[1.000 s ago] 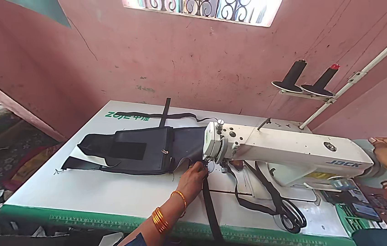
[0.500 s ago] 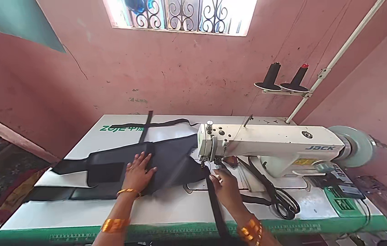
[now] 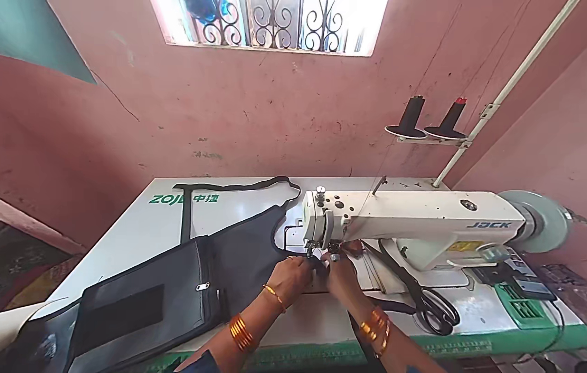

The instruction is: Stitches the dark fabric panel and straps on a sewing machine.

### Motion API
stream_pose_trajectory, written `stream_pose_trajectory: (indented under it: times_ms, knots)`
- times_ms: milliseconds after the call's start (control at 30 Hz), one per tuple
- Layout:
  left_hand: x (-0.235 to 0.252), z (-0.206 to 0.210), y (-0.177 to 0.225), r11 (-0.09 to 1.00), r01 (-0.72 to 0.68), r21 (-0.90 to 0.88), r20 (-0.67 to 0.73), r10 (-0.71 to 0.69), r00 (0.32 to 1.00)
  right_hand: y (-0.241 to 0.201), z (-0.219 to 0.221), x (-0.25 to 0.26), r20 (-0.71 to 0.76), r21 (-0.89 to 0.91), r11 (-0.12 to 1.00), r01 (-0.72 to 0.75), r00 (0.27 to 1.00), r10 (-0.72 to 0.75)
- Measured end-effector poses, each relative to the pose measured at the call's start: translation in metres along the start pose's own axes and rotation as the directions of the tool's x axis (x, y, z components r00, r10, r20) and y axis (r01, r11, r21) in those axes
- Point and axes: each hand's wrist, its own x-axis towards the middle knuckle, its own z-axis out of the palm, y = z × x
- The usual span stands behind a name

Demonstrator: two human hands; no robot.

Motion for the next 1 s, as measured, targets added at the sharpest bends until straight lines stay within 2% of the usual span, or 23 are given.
stream_pose_trajectory:
  times_ms: [67,133,200,233,267,333,367,467,533,567,633,700,733,767,833,867,933,1000]
  knots:
    - [-0.004,-0.001,0.005,0.995,0.089,-0.033,0.032,-0.088,0.996,0.009,0.021,-0.023,-0.096,0.110,0.986,0.127,0.989,-0.116]
    - [-0.011,0.007,0.012,0.997,0.078,0.022,0.035,-0.079,0.996,0.014,0.042,-0.041,-0.253,0.085,0.962,0.261,0.939,-0.232]
    - [-0.018,0.009,0.018,0.994,0.105,0.019,0.049,-0.105,0.993,0.011,0.046,-0.055,-0.205,-0.040,0.959,0.280,0.937,-0.282]
    - [-0.021,0.011,0.017,0.995,0.101,-0.007,-0.002,-0.101,0.995,0.009,0.047,-0.059,-0.184,-0.098,0.952,0.291,0.935,-0.304]
    - [-0.024,0.014,0.017,0.995,0.093,-0.033,-0.048,-0.094,0.994,0.010,0.048,-0.061,-0.168,-0.129,0.946,0.299,0.933,-0.318]
    - [-0.025,0.012,0.018,0.997,0.069,-0.023,-0.028,-0.070,0.997,0.012,0.048,-0.063,-0.197,-0.121,0.940,0.320,0.920,-0.339]
    - [-0.025,0.013,0.017,1.000,0.030,0.005,-0.042,-0.029,0.999,0.014,0.049,-0.062,-0.241,-0.074,0.942,0.327,0.911,-0.335]
    - [-0.022,0.022,0.012,0.998,-0.032,0.055,-0.142,0.039,0.989,0.016,0.043,-0.062,-0.234,0.220,0.931,0.291,0.942,-0.239]
    - [-0.018,0.034,0.008,0.991,-0.060,0.115,-0.252,0.088,0.964,0.015,0.031,-0.059,-0.140,0.346,0.905,0.248,0.967,-0.211]
    - [-0.016,0.038,0.007,0.988,-0.073,0.133,-0.286,0.109,0.952,0.014,0.020,-0.055,-0.120,0.298,0.924,0.242,0.969,-0.215]
    - [-0.013,0.036,0.006,0.990,-0.083,0.118,-0.303,0.115,0.946,0.015,-0.001,-0.039,-0.230,0.032,0.968,0.247,0.945,-0.233]
    - [-0.013,0.028,-0.001,0.996,-0.085,-0.006,-0.297,0.080,0.951,0.029,-0.010,-0.012,-0.199,-0.190,0.971,0.143,0.963,-0.180]
    - [-0.011,0.023,-0.008,0.993,-0.079,-0.086,-0.310,0.049,0.949,0.039,-0.008,-0.001,-0.175,-0.216,0.963,0.161,0.964,-0.200]
    - [-0.007,0.019,-0.018,0.985,-0.073,-0.154,-0.325,0.019,0.946,0.047,-0.004,0.005,-0.166,-0.206,0.945,0.255,0.942,-0.291]
    - [-0.001,0.014,-0.032,0.972,-0.092,-0.217,-0.339,0.013,0.941,0.059,0.004,0.008,-0.135,-0.136,0.824,0.551,0.813,-0.566]
    - [0.001,0.012,-0.035,0.969,-0.122,-0.213,-0.327,0.047,0.944,0.060,0.005,0.008,-0.081,-0.093,0.770,0.631,0.766,-0.637]
    - [0.007,0.008,-0.036,0.967,-0.200,-0.160,-0.301,0.145,0.942,0.057,0.002,0.014,0.012,-0.079,0.731,0.677,0.734,-0.679]
    - [0.009,0.007,-0.035,0.954,-0.284,-0.094,-0.270,0.250,0.930,0.050,0.004,0.023,0.063,-0.108,0.758,0.643,0.765,-0.641]
